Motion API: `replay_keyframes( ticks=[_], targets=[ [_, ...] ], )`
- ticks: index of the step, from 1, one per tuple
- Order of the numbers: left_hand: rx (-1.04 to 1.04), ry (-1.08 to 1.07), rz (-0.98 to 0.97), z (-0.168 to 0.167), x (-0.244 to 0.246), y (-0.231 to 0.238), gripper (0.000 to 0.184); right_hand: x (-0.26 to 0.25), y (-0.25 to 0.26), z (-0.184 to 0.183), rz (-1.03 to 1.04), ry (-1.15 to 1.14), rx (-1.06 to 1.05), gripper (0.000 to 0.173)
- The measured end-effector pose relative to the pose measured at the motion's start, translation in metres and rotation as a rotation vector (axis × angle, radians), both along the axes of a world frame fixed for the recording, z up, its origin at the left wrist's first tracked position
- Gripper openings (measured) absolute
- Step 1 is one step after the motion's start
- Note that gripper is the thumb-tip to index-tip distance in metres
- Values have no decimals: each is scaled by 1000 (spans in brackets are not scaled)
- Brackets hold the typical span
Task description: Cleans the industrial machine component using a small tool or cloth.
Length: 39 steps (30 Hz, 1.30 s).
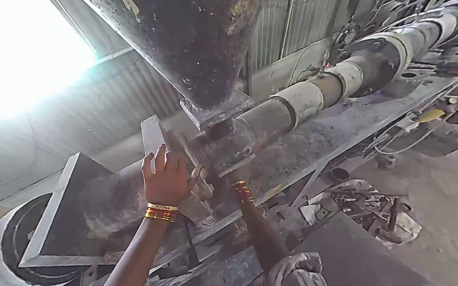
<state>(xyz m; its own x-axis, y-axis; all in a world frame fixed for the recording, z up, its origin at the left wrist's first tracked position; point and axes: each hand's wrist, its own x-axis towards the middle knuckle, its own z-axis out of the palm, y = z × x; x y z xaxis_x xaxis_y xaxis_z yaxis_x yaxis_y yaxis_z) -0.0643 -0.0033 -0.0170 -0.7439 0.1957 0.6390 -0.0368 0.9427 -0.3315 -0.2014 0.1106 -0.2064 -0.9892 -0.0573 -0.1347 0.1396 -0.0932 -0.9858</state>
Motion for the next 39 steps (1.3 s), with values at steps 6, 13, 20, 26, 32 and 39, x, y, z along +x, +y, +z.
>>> replay_keyframes(
  ticks=[6, 13, 20, 26, 32, 39],
  targets=[
    [-54, 92, -40, -7, -2, -5, 64, 44, -17, -39, -176, 40, -20, 40],
    [5, 11, -38, -2, 1, -2, 67, 66, 28, -45, 79, 74, 34, 40],
    [49, -31, -61, 1, 2, 0, 71, 127, 175, -20, 13, 325, 358, 38],
    [99, -116, -21, 6, 3, 5, 62, 136, 252, 53, 93, 441, 695, 28],
    [126, -171, -13, 11, 5, 9, 62, 85, 220, 49, 167, 383, 406, 28],
    [103, -151, -32, 13, 6, 11, 56, 54, 156, 1, 278, 469, 355, 40]
  ],
)
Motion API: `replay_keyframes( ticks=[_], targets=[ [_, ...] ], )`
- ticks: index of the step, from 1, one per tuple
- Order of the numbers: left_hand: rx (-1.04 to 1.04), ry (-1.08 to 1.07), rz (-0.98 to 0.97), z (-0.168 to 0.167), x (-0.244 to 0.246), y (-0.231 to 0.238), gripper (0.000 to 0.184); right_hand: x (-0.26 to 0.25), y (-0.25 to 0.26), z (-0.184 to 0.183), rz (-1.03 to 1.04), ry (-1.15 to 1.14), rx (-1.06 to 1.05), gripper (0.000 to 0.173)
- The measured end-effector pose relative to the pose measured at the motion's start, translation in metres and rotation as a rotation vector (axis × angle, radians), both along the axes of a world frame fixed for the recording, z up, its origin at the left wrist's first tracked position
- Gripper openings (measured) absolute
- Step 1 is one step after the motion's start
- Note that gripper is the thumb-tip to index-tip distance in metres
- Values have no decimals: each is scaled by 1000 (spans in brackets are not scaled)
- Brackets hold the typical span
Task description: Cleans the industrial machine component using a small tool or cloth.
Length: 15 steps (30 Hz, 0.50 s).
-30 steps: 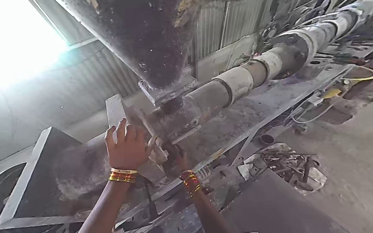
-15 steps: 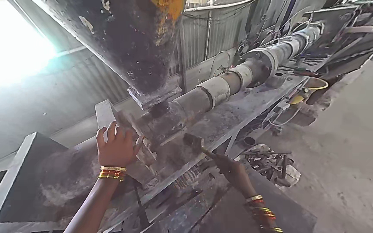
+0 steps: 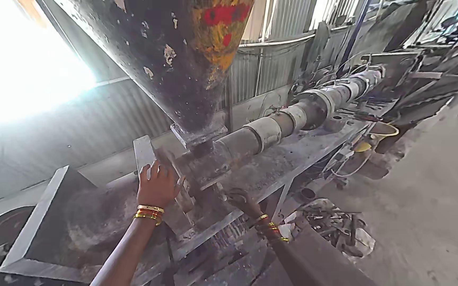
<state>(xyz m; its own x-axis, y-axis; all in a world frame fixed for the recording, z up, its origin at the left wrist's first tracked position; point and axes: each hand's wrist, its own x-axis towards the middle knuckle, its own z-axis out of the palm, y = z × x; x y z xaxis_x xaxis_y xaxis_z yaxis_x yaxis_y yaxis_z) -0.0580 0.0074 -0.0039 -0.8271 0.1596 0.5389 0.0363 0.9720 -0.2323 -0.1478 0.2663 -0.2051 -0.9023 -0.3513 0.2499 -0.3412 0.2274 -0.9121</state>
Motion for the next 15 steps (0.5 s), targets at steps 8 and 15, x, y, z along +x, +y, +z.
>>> replay_keyframes(
  ticks=[8, 15],
  targets=[
    [-22, 65, -23, -6, -3, -5, 52, 31, 1, 28, -339, 20, -42, 25],
    [-25, 49, -13, -8, -3, -5, 50, 15, 40, 14, -201, -326, -183, 23]
  ],
)
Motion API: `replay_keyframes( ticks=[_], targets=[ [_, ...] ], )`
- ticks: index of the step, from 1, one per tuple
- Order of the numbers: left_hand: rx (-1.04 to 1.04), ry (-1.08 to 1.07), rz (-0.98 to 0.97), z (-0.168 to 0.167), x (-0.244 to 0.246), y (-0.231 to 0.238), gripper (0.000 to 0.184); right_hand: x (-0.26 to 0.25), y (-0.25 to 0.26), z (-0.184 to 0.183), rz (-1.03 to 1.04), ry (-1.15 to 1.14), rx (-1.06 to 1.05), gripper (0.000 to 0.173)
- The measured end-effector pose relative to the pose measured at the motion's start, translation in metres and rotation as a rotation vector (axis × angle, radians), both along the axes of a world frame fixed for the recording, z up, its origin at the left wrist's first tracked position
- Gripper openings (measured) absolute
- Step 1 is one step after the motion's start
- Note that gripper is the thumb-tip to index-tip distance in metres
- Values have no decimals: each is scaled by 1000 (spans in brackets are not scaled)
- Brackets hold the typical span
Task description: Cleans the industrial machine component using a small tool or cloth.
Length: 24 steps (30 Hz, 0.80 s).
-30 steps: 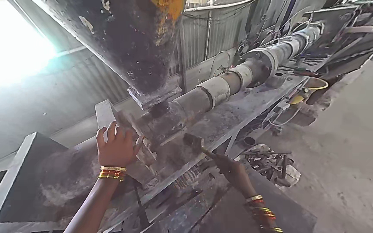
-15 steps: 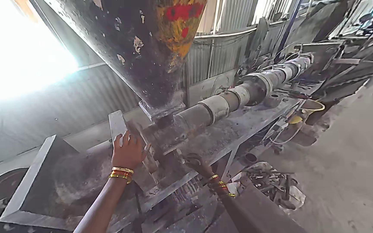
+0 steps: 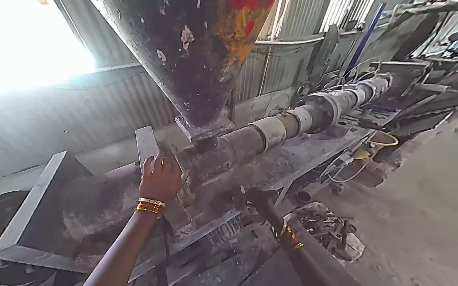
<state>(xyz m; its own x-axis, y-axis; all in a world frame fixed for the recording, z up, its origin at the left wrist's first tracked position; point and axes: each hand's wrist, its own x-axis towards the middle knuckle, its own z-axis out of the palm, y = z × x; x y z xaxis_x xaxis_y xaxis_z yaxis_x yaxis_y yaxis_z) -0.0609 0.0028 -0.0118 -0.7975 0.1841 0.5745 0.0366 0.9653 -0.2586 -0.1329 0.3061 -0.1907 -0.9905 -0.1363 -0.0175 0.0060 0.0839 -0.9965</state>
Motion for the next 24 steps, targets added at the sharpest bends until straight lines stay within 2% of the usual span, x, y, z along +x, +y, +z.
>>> replay_keyframes(
  ticks=[4, 6, 9, 11, 13, 14, 18, 20, 22, 24],
  targets=[
    [4, 17, 0, 1, 1, 1, 55, -7, 6, 13, 136, -76, 64, 25],
    [-17, 51, -14, 1, 0, 0, 56, -4, 24, 47, 258, 49, 109, 21],
    [-13, 52, -17, 1, -1, 1, 55, -15, 49, 110, 350, 209, 240, 25],
    [-8, 33, -15, 3, 1, 2, 51, -46, 48, 153, 363, 279, 426, 27],
    [15, -13, -7, 7, 5, 6, 45, -101, 45, 177, 372, 398, 622, 27],
    [13, -16, -1, 9, 6, 7, 42, -119, 43, 187, 308, 454, 666, 24],
    [-17, -25, 7, 10, 7, 6, 44, -136, 49, 211, 49, 589, 501, 27],
    [-38, 15, -3, 6, 6, 5, 48, -134, 50, 215, 85, 546, 439, 27],
    [-62, 62, -13, 3, 4, 3, 48, -136, 48, 215, 230, 447, 452, 23],
    [-57, 66, -11, 4, 3, 4, 46, -142, 44, 214, 246, 421, 500, 23]
  ],
)
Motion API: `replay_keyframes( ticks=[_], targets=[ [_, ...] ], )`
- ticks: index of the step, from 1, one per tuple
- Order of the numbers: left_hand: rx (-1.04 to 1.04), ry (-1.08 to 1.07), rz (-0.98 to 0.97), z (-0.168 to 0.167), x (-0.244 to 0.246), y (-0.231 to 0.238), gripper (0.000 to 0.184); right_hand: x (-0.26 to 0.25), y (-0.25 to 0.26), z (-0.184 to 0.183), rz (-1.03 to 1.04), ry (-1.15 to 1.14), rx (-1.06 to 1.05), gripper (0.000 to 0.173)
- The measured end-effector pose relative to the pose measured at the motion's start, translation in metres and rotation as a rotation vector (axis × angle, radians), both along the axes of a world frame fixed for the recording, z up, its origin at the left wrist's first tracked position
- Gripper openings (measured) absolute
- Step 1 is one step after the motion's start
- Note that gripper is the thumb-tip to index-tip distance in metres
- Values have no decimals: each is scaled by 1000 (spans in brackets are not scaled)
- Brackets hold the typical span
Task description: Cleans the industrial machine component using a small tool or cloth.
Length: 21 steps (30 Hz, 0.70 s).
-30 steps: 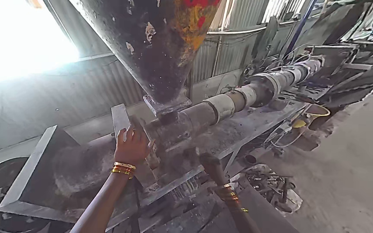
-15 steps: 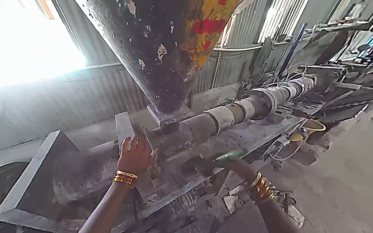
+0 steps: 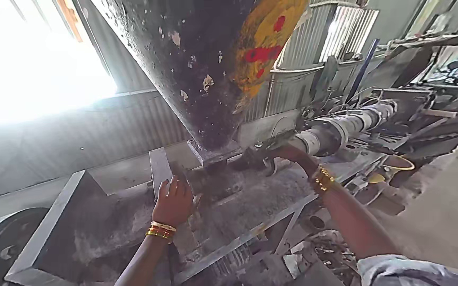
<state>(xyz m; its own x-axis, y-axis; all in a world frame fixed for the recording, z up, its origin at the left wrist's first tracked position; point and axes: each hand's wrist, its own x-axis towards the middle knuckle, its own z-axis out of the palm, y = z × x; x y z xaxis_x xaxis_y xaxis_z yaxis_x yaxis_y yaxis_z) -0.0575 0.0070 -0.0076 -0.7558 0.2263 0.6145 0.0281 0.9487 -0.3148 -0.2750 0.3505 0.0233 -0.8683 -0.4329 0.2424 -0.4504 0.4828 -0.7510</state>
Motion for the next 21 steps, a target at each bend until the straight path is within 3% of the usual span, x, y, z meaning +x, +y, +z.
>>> replay_keyframes(
  ticks=[4, 7, 10, 13, 15, 17, 19, 21],
  targets=[
    [6, 23, -16, -3, -1, -1, 46, -48, -11, -17, -77, 329, -169, 30],
    [12, 36, -19, -1, -2, -2, 48, -22, -14, 15, -170, 223, -132, 29],
    [15, 8, -6, -2, -1, -1, 46, 7, -6, 44, -378, 38, 129, 31],
    [7, 27, -14, -3, -1, -1, 46, 8, -9, 29, -391, -105, 258, 34],
    [2, 34, -12, -4, -2, -1, 46, -16, -16, -6, -439, 10, 149, 40],
    [-3, 42, -13, -4, -2, -4, 46, -35, -31, -27, -489, 115, -103, 45],
    [9, 61, -40, -5, -1, -4, 45, -28, -44, -16, -445, 111, -396, 49],
    [12, 95, -53, -8, -2, -3, 49, -12, -41, 17, -422, -30, -407, 49]
  ],
)
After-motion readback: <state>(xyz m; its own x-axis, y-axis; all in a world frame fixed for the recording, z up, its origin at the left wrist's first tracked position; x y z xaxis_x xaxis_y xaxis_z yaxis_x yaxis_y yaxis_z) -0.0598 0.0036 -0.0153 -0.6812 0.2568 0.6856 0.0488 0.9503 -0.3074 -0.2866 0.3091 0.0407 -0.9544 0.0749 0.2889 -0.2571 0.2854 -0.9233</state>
